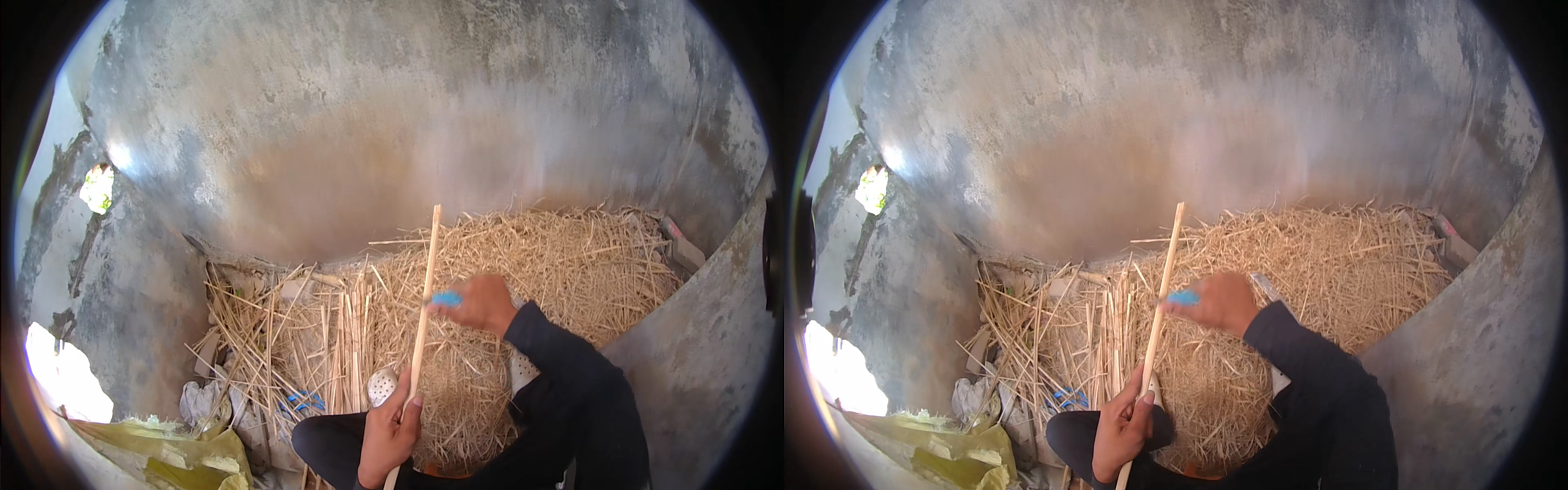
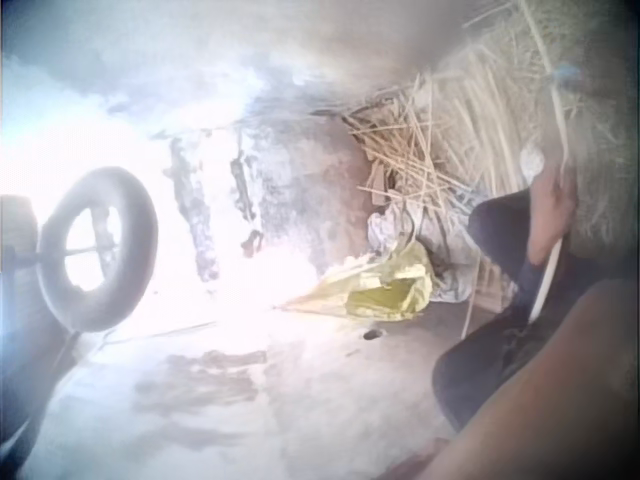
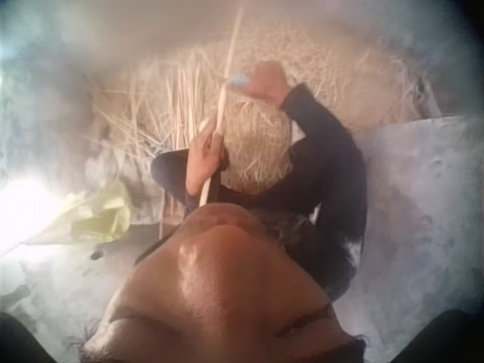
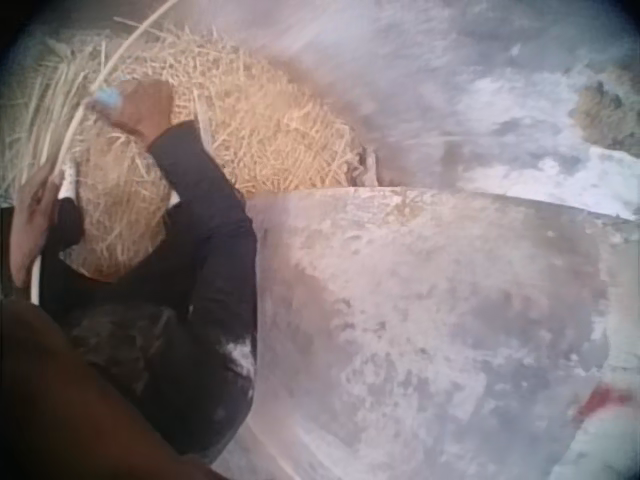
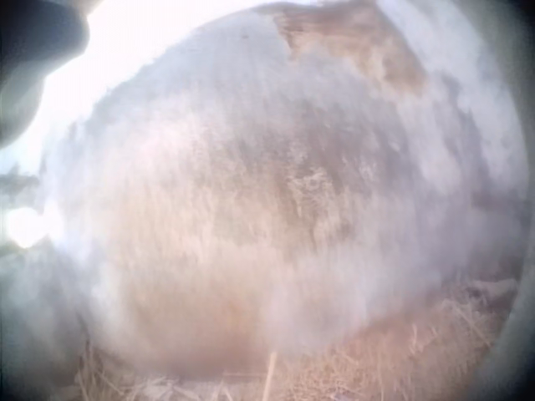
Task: The person sits on a straw-covered floor and uses a small knife to peel the outer layer off a long, thin wooden stick. They hold the stick vertically with one hand and scrape the blade along its length with the other, repeating the motion to remove the bark.
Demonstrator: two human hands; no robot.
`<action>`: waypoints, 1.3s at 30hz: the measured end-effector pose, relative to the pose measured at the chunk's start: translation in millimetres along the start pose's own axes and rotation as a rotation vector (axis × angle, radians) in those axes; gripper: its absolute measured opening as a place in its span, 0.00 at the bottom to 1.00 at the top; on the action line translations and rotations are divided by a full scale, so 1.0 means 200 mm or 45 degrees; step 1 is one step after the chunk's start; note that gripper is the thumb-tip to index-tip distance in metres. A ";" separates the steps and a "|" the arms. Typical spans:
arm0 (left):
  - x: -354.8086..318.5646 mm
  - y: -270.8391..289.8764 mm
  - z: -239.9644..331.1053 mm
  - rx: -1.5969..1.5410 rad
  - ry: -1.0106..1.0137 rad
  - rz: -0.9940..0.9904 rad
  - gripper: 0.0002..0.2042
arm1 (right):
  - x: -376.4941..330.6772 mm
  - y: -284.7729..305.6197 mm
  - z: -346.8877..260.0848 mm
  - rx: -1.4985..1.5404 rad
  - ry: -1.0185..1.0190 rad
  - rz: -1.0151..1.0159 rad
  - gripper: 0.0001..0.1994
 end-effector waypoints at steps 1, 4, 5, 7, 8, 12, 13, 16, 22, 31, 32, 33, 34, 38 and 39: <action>0.01 0.01 -0.02 0.051 -0.043 0.042 0.22 | -0.03 -0.01 -0.11 0.029 0.088 -0.058 0.37; 0.01 0.04 -0.02 0.218 -0.092 0.083 0.22 | -0.06 0.01 -0.22 0.068 0.167 -0.048 0.38; 0.01 0.04 -0.02 0.275 -0.098 0.085 0.22 | -0.02 0.01 -0.17 0.048 0.110 -0.062 0.38; 0.02 0.03 -0.01 0.233 -0.059 0.088 0.22 | -0.01 0.01 -0.07 0.005 0.063 -0.013 0.38; 0.02 0.02 -0.02 0.211 -0.040 0.088 0.22 | -0.03 -0.01 -0.07 0.017 0.029 -0.037 0.38; -0.01 0.04 -0.03 0.219 -0.068 0.120 0.22 | -0.06 -0.03 -0.22 0.048 0.157 -0.014 0.38; -0.02 0.04 -0.03 0.232 -0.070 0.120 0.22 | -0.07 -0.02 -0.25 0.044 0.235 0.012 0.38; -0.03 0.03 -0.03 0.238 -0.041 0.092 0.22 | -0.02 -0.01 -0.14 -0.063 0.125 -0.001 0.35; -0.06 0.01 -0.04 0.201 -0.062 0.044 0.22 | 0.03 0.00 0.10 -0.060 -0.153 0.014 0.36; -0.05 0.04 -0.01 0.269 -0.059 0.116 0.22 | -0.01 0.01 -0.07 -0.056 0.072 0.071 0.37; -0.06 0.04 -0.02 0.246 -0.077 0.109 0.22 | 0.00 0.00 -0.03 -0.071 0.023 0.149 0.36; -0.06 0.04 -0.02 0.234 -0.068 0.114 0.22 | 0.01 -0.01 -0.03 -0.043 0.024 0.120 0.36; -0.07 0.04 -0.01 0.222 -0.059 0.119 0.22 | 0.00 0.00 -0.06 -0.028 0.051 0.068 0.37; -0.09 0.04 -0.01 0.130 -0.049 0.110 0.22 | -0.05 -0.02 -0.21 -0.021 0.231 0.053 0.39; -0.10 0.03 0.01 0.140 -0.038 0.092 0.22 | -0.04 -0.02 -0.18 -0.069 0.211 0.058 0.39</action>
Point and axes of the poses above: each hand's wrist, its own x-axis towards the middle knuckle, its own y-axis out of the back of the hand, z = x × y, the point moved 1 cm from there along x, towards the middle knuckle, and after that the axes turned 9 degrees about y, right-handed, at the moved point
